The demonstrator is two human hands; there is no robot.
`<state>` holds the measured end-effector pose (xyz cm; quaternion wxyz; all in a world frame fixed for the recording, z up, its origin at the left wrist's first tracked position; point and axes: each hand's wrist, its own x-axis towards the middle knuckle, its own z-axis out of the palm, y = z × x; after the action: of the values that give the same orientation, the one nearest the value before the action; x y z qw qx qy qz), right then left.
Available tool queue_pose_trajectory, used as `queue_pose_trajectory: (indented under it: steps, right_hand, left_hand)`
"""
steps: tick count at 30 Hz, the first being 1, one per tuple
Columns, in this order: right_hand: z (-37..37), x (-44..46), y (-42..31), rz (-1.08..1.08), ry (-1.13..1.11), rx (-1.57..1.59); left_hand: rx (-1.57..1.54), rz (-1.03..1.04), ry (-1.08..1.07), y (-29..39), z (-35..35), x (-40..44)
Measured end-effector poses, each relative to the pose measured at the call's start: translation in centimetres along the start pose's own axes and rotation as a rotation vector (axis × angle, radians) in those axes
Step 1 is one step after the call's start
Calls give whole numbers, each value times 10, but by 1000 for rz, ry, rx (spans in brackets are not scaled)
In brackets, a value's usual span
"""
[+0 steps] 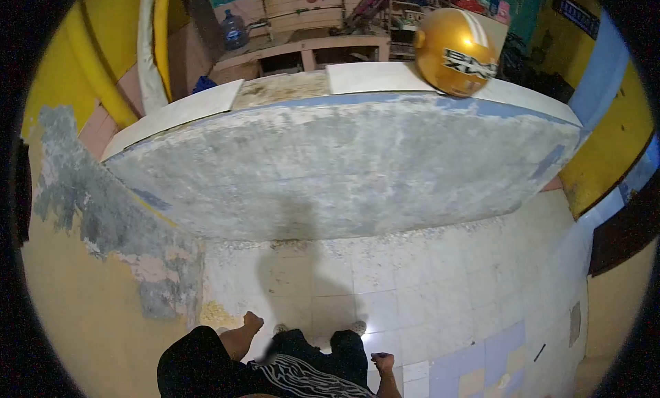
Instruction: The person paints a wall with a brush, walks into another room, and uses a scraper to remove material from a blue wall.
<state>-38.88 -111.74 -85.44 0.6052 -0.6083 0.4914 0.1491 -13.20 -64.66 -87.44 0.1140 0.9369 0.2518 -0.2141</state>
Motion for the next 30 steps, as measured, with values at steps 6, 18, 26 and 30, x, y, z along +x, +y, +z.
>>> queue_pose_trajectory:
  steps: [6,18,26,30]
  right_hand:
    - [-129,29,11,-16,106,175]
    - [-305,98,-11,-9,142,213]
    - [-476,131,-20,98,193,378]
    - [-552,137,-8,54,328,534]
  left_hand:
    - [-80,125,-119,116,12,-95]
    - [490,612,-464,266,91,-130]
    - [241,718,-60,552,190,-227]
    - [173,845,-175,708,241,-271]
